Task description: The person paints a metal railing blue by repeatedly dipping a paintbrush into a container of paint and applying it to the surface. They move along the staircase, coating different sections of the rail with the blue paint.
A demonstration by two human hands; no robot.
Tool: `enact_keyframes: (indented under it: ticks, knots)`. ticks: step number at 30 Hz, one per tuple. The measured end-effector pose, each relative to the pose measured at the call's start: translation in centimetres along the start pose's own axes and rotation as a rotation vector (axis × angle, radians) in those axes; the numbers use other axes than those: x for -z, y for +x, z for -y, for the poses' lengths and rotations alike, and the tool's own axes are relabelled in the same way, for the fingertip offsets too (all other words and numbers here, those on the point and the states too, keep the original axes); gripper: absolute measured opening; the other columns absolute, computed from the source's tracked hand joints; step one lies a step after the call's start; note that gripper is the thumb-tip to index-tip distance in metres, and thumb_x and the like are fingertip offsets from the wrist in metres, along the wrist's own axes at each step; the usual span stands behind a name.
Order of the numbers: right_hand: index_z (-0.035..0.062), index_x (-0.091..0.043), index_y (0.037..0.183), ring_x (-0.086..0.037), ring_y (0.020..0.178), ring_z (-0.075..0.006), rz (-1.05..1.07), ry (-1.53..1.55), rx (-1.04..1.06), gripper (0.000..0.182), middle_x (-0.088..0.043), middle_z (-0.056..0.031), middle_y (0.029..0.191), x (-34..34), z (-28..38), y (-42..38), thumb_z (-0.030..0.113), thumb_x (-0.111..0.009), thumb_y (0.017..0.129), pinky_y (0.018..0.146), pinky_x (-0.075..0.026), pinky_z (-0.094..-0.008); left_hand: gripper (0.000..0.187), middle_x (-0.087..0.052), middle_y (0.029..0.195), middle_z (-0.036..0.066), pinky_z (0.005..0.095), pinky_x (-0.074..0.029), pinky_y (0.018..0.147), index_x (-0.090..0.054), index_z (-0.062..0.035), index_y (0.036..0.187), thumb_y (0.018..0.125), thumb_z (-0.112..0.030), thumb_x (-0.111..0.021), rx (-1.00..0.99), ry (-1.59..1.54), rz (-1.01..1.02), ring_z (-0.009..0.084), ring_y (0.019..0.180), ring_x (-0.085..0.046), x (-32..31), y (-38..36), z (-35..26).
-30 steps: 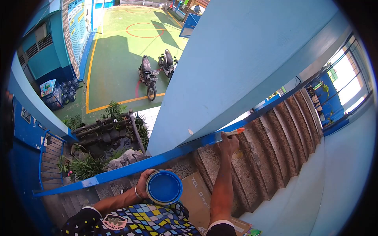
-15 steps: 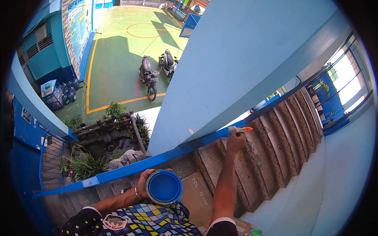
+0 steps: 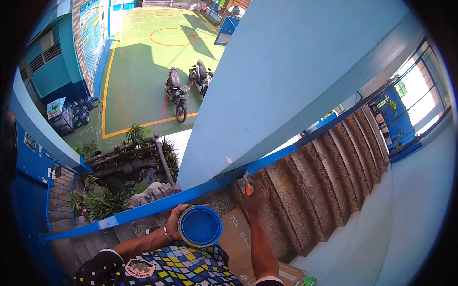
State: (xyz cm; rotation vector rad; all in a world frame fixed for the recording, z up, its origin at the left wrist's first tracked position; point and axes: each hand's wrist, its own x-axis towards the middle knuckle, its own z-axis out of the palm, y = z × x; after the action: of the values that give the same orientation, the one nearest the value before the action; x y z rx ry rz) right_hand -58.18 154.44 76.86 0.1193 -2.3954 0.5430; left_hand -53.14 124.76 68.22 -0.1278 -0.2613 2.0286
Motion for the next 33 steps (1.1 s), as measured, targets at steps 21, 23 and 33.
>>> enact_keyframes:
  ticks: [21,23,33]
  knots:
    - [-0.0050,-0.069,0.109,-0.076,0.087,-0.0192,0.033,0.935,-0.570,0.033,-0.077,-0.0140,0.096,13.9,14.6,4.1,0.009,-0.085,0.084,0.071,-0.062,-0.0308,0.069,-0.064,0.146,0.018,0.0584,-0.046,0.114,-0.051,-0.0066,0.154,0.097,-0.045,-0.057,0.056,0.005,-0.010,0.0353,0.131,-0.063,-0.9,1.4,0.3]
    - [-0.0041,-0.071,0.107,-0.077,0.085,-0.0192,0.194,0.735,-0.457,0.032,-0.077,-0.0135,0.094,14.6,17.7,4.2,0.009,-0.087,0.082,0.070,-0.061,-0.0310,0.068,-0.064,0.145,0.018,0.0581,-0.047,0.113,-0.051,-0.0074,0.154,0.097,-0.046,-0.057,0.057,0.021,-0.033,0.0345,0.130,-0.064,-1.0,1.8,0.2]
    - [-0.0016,-0.076,0.103,-0.078,0.079,-0.0190,0.511,0.281,-0.128,0.027,-0.079,-0.0135,0.090,11.5,18.8,3.8,0.009,-0.088,0.082,0.073,-0.060,-0.0306,0.063,-0.069,0.139,0.015,0.0565,-0.047,0.112,-0.057,-0.0104,0.150,0.098,-0.046,-0.057,0.094,0.017,-0.006,0.0318,0.124,-0.068,-0.4,2.8,-0.2]
